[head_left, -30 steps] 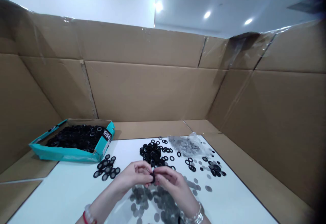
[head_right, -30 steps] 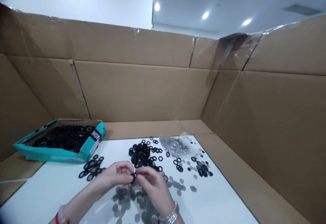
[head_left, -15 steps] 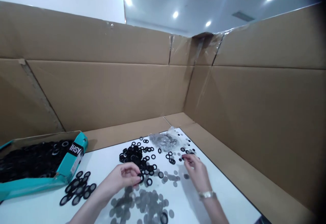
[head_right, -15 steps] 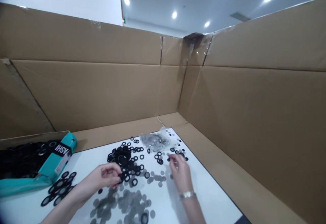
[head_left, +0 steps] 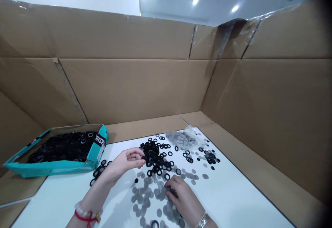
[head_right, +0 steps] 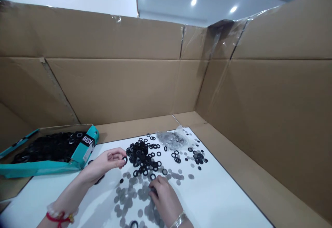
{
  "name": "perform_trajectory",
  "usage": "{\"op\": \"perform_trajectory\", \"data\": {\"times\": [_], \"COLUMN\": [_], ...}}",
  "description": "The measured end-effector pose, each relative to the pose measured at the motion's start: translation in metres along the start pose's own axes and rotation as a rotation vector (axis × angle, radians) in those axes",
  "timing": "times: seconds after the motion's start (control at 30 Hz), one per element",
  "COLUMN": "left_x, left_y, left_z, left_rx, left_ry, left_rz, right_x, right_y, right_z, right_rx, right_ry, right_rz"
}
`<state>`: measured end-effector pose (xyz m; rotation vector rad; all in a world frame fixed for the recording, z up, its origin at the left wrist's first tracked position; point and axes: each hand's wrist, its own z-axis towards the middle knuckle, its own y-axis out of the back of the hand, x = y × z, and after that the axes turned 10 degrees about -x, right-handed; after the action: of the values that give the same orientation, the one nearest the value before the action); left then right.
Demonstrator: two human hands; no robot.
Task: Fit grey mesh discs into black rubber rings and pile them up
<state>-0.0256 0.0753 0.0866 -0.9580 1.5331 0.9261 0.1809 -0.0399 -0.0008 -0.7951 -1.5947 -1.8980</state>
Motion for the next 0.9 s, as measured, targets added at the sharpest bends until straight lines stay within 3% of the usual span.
{"op": "perform_trajectory", "data": {"times": [0.17,0.33,0.47,0.67,0.9], "left_x": [0.005,0.033,0.045,0.024,0.001], "left_y": [-0.003,-0.004,-0.004,-0.005,-0.009], "left_z": [0.003,0.017,0.024,0.017,-0.001], "left_rx": [0.011,0.005,-0.040,-0.207,-0.260], "left_ry": [0.009,0.067,0.036,-0.061,-0.107], "left_rz": [-0.037,-0.096,-0.152,-0.220,-0.308], "right_x": [-0.002,-0.002,0.010,0.055,0.091], "right_y": [0.002,-0.001,0.000,0.013,0.015], "right_z": [0.023,0.050,0.073,0.107,0.116], "right_rx": [-0.063,0.005,0.046,0.050,0.097], "right_ry": [-0.043,-0.129,-0.141,-0.088,-0.027], "right_rz": [0.267,0.522,0.668,0.833,0.950]}}
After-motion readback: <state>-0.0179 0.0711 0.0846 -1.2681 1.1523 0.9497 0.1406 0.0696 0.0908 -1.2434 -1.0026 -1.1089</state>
